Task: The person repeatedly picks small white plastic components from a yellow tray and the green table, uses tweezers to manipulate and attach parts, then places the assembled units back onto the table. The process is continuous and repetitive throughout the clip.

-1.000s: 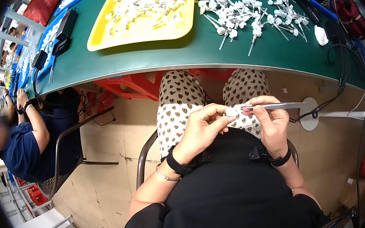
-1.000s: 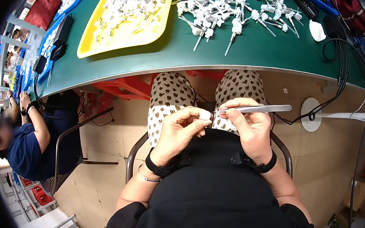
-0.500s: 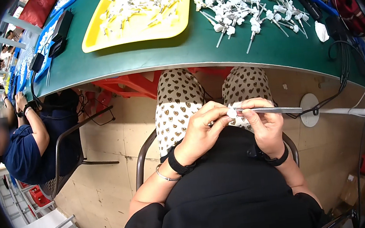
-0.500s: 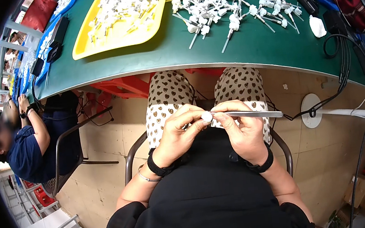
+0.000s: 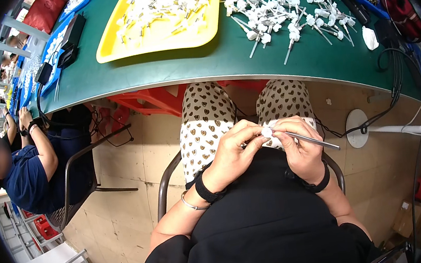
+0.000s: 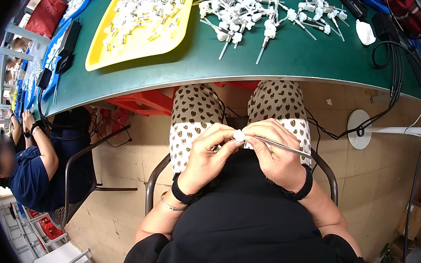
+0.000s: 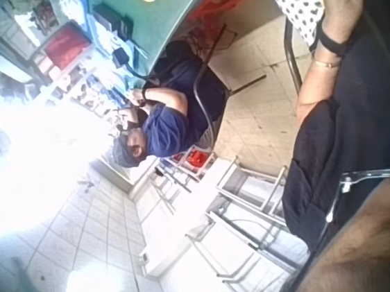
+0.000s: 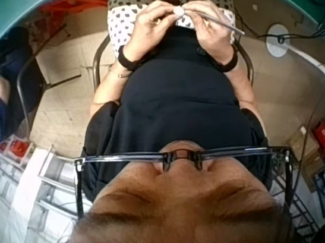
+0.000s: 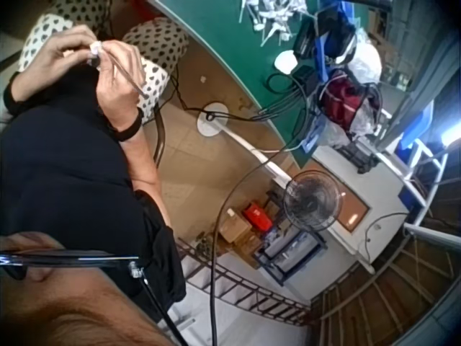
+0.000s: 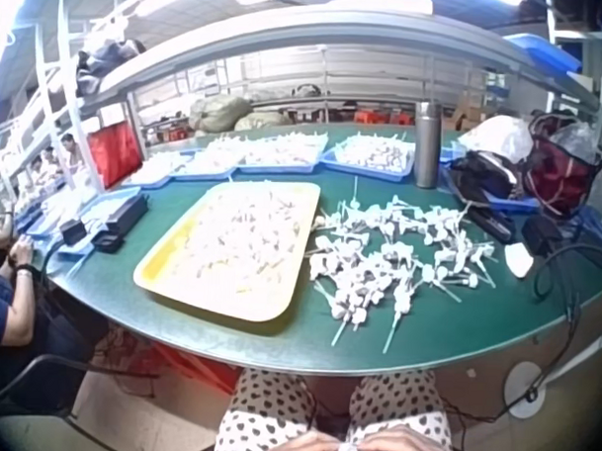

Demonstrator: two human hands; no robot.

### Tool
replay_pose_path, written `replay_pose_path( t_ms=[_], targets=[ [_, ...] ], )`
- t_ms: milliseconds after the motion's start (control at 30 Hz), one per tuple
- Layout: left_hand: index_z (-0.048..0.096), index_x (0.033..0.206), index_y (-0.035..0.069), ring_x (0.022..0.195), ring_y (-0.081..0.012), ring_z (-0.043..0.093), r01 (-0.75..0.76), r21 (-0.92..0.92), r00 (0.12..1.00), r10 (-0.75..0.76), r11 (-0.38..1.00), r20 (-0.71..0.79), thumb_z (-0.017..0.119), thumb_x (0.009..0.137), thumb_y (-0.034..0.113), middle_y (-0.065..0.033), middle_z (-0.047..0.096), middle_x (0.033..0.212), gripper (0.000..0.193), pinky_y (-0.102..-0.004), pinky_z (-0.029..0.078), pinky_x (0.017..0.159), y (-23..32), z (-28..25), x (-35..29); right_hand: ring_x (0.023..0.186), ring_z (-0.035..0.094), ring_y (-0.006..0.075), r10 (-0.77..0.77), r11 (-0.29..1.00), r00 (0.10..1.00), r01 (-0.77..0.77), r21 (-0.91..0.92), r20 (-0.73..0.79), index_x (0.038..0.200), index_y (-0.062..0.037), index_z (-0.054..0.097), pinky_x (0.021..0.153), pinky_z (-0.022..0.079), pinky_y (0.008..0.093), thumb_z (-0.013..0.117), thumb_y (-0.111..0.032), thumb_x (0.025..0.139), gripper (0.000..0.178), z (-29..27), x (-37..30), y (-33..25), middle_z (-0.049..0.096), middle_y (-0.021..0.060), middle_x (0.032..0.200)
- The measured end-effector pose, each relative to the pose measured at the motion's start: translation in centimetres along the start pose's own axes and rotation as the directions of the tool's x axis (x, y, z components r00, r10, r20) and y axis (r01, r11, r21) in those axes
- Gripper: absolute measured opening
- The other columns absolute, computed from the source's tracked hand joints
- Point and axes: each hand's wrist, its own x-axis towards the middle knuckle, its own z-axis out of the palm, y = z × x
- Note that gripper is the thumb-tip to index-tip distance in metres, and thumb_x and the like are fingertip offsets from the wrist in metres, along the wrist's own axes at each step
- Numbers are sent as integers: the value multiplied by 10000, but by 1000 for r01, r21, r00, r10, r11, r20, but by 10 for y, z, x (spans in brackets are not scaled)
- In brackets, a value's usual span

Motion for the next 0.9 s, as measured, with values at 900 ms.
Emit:
replay_pose_path(
  t_ms=[900],
  targets=[
    [709, 1035, -10, 781, -208, 639, -20, 28, 1000, 20, 999, 14, 722, 855, -54, -99, 655, 933, 186, -302, 511, 685, -2, 0, -2, 717, 642, 111, 352, 888, 936, -342, 307, 22, 983, 21, 690, 637, 516, 253, 666, -13, 961, 47, 2, -5, -3, 698, 65, 850]
  ],
)
